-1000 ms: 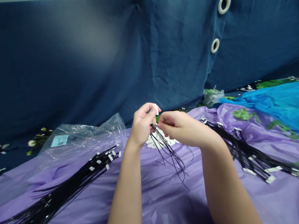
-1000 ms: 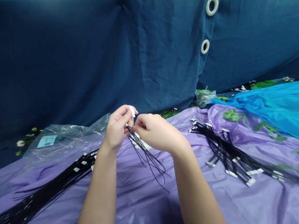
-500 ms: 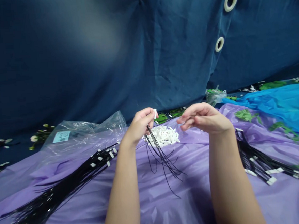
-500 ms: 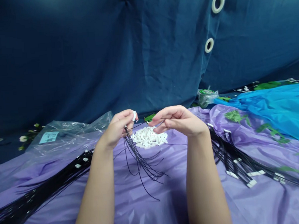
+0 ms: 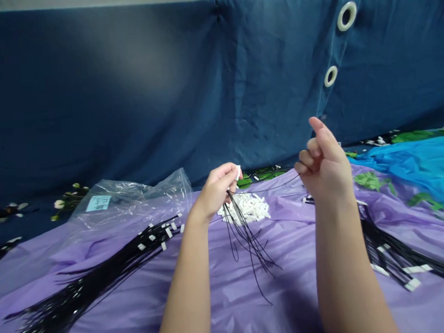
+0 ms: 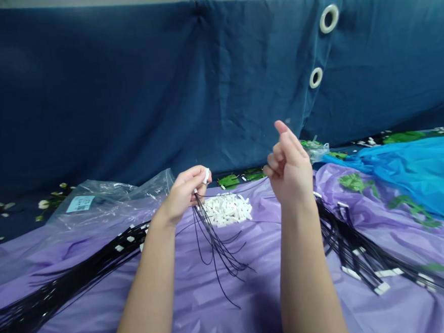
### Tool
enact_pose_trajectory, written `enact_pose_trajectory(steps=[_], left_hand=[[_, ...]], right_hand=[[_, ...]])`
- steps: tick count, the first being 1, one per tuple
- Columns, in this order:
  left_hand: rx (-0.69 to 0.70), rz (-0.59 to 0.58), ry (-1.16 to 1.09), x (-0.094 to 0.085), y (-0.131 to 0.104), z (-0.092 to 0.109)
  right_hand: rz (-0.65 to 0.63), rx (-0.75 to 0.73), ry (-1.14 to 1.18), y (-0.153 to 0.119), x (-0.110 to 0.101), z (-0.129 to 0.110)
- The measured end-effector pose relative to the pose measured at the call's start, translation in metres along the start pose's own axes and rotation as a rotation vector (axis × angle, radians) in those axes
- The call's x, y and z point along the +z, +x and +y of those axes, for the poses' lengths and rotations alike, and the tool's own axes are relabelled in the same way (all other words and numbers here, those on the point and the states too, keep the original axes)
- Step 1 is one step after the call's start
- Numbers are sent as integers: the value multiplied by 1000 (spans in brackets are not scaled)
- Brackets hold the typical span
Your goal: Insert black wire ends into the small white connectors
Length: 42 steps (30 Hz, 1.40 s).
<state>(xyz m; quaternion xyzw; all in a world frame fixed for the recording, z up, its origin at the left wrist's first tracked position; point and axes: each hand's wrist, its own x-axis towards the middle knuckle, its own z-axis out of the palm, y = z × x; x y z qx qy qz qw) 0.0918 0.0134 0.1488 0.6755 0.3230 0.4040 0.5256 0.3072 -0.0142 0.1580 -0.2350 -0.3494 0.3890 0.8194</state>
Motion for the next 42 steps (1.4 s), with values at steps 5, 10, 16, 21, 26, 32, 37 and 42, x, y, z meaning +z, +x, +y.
enact_pose_trajectory(steps=[5,10,16,21,26,32,37,42], left_hand=[[101,8,-48,0,-6,6],[171,-10,-87,3,-14,15],[182,-19,-60,6,-19,22],[180,-21,-67,7,-20,23],[183,-14,-45,8,-21,24],[169,-8,-33,8,-22,25],[156,6,-20,10,-23,27],[166,20,-19,11,-23,29]], right_hand=[[-384,-107,-500,-28,19,-6],[-505,-255,-735,-43,37,-2],[-460,-415,-829,-46,41,-2],[-478,-436,-824,-46,41,-3],[-482,-434,-807,-45,40,-1],[-487,-512,-892,-44,39,-2],[-535,-725,-1033,-45,40,-6],[-580,-805,-1125,-44,40,-6]])
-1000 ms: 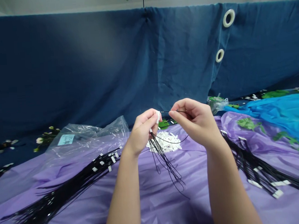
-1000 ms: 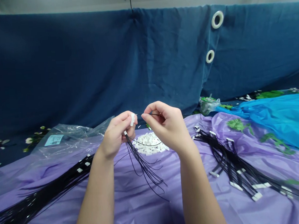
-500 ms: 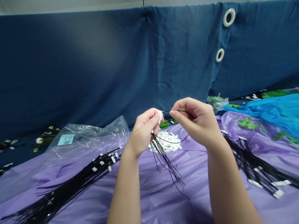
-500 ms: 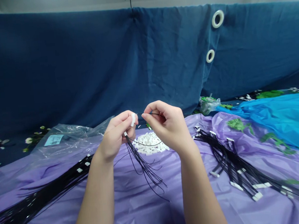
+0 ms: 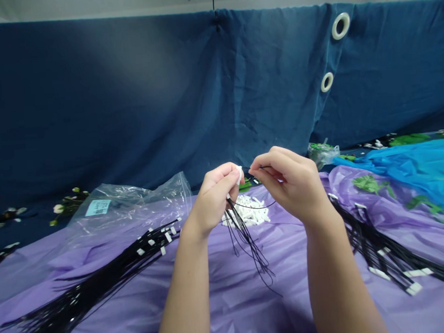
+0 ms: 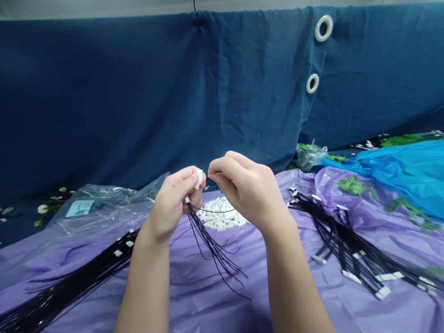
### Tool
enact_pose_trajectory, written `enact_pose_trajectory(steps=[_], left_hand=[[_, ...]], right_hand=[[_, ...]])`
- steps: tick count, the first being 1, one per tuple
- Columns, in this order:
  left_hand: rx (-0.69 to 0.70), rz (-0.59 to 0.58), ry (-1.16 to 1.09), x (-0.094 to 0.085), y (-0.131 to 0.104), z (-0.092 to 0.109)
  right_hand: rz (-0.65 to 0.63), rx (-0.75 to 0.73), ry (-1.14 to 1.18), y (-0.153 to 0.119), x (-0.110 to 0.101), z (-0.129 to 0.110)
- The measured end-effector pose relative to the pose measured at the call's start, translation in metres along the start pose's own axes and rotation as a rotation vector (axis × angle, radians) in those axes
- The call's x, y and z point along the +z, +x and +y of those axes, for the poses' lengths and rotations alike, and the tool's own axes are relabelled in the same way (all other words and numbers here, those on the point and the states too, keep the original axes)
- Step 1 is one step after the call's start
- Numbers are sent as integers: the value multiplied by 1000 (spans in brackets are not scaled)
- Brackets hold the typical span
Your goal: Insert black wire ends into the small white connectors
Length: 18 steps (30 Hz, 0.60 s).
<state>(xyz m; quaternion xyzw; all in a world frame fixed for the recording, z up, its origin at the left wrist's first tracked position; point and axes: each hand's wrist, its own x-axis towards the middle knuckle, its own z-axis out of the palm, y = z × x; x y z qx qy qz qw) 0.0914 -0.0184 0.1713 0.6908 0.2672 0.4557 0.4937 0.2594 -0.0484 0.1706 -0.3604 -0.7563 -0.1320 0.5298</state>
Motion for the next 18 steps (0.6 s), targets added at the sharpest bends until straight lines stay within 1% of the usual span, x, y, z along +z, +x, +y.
enact_pose_trajectory(steps=[3,6,11,18], left_hand=[[-19,-8,-15,0,0,0],[-23,-22,-5,0,0,1],[5,-18,19,0,-1,0],[-13,-16,25,-2,0,-1]], right_hand=[[-22,25,59,0,2,1],[-13,63,95,0,3,0],[-9,100,84,0,4,-1],[-21,101,77,0,9,-1]])
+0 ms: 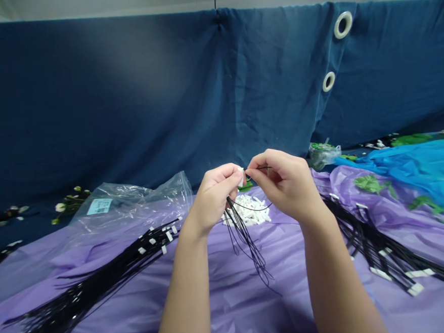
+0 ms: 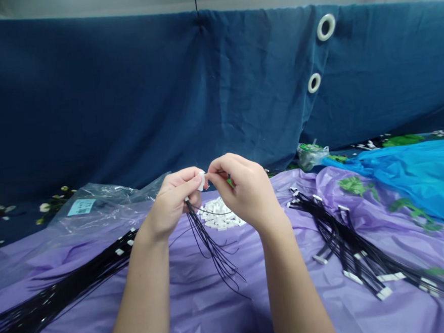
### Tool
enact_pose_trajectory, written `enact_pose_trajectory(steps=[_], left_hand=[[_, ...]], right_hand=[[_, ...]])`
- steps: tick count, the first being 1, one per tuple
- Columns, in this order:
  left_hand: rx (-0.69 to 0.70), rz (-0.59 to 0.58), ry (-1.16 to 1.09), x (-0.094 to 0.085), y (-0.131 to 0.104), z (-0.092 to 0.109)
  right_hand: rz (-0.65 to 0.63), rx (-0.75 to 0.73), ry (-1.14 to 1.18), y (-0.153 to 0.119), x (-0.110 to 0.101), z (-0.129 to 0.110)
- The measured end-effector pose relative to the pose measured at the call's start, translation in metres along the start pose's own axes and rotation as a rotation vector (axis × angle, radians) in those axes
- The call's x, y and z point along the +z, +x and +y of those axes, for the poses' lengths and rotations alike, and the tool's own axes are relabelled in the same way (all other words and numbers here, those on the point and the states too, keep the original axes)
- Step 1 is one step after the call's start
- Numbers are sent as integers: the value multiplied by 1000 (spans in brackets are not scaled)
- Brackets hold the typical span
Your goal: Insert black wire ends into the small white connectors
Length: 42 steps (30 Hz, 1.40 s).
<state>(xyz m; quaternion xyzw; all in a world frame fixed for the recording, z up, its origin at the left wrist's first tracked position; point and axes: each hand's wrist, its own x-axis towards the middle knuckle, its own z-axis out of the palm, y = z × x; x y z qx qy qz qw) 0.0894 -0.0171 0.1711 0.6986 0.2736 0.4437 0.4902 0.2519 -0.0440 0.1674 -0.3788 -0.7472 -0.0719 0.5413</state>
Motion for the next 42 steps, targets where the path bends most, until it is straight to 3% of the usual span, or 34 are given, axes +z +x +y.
enact_pose_trajectory(steps=[14,21,24,26,28,33,42], left_hand=[[-15,7,-40,4,3,-1],[-67,261,-38,0,9,-7],[-54,342,-68,-1,11,-9],[-46,356,-77,0,11,-8],[-35,354,-68,2,12,-8],[7,346,-27,5,11,-7],[19,288,-33,3,9,-6]], right_hand=[[-3,16,-30,1,0,0],[118,-8,-127,2,-12,-7],[-85,51,-9,0,-12,-14],[-277,111,74,-1,-7,-17],[-378,176,80,-1,0,-20],[-390,269,32,-1,11,-23],[-425,293,126,-1,10,-23]])
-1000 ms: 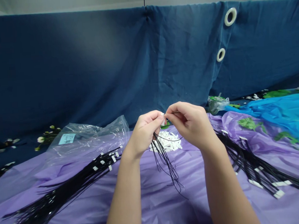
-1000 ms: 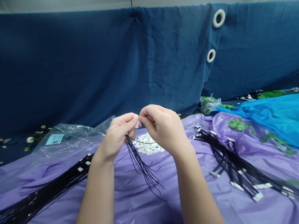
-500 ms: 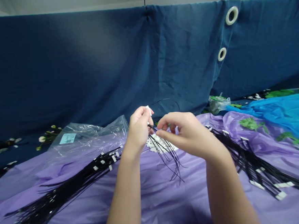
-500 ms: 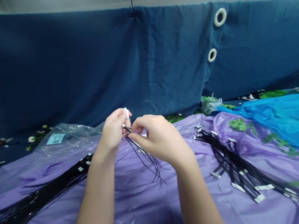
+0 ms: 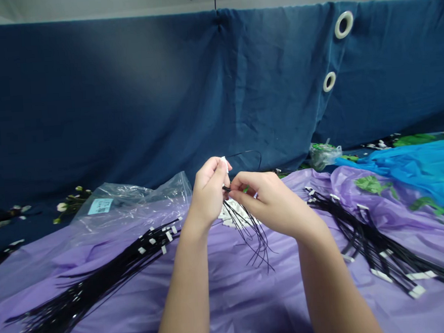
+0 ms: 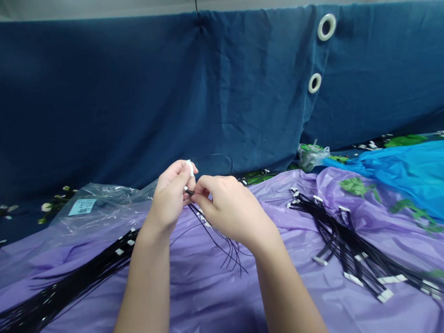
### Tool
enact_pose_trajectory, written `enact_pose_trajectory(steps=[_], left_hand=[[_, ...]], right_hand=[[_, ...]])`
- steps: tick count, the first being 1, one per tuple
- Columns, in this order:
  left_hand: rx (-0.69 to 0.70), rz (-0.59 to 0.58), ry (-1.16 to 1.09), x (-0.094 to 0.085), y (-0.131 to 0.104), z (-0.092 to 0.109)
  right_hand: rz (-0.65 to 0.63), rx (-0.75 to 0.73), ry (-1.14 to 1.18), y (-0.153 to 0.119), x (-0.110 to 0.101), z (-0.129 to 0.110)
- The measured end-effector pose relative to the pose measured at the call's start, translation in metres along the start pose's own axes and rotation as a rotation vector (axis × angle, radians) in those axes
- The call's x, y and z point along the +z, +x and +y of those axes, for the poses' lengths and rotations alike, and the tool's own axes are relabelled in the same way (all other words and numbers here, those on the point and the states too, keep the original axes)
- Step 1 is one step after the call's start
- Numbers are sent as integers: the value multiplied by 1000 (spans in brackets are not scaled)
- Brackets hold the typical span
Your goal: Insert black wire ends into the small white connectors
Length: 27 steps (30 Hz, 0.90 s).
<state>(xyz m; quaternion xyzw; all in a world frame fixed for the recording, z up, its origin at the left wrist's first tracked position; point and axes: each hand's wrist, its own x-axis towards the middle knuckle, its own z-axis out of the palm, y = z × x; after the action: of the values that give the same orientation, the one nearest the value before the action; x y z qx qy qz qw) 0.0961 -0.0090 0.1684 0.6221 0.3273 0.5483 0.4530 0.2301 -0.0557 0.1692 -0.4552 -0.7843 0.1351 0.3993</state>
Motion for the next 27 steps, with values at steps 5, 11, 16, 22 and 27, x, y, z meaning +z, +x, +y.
enact_pose_trajectory(steps=[5,11,16,22,27], left_hand=[[0,-29,3,-3,0,-1],[17,-41,57,-5,1,-4],[34,-75,82,-6,1,-7],[25,-112,101,-8,2,-8],[30,-145,97,-8,1,-6]], right_hand=[[0,-8,9,-1,-1,0],[-4,35,-38,-1,-2,-2],[-9,44,-22,-1,-3,-2],[-20,74,-1,-1,-4,-3],[-3,81,5,1,-4,-4]])
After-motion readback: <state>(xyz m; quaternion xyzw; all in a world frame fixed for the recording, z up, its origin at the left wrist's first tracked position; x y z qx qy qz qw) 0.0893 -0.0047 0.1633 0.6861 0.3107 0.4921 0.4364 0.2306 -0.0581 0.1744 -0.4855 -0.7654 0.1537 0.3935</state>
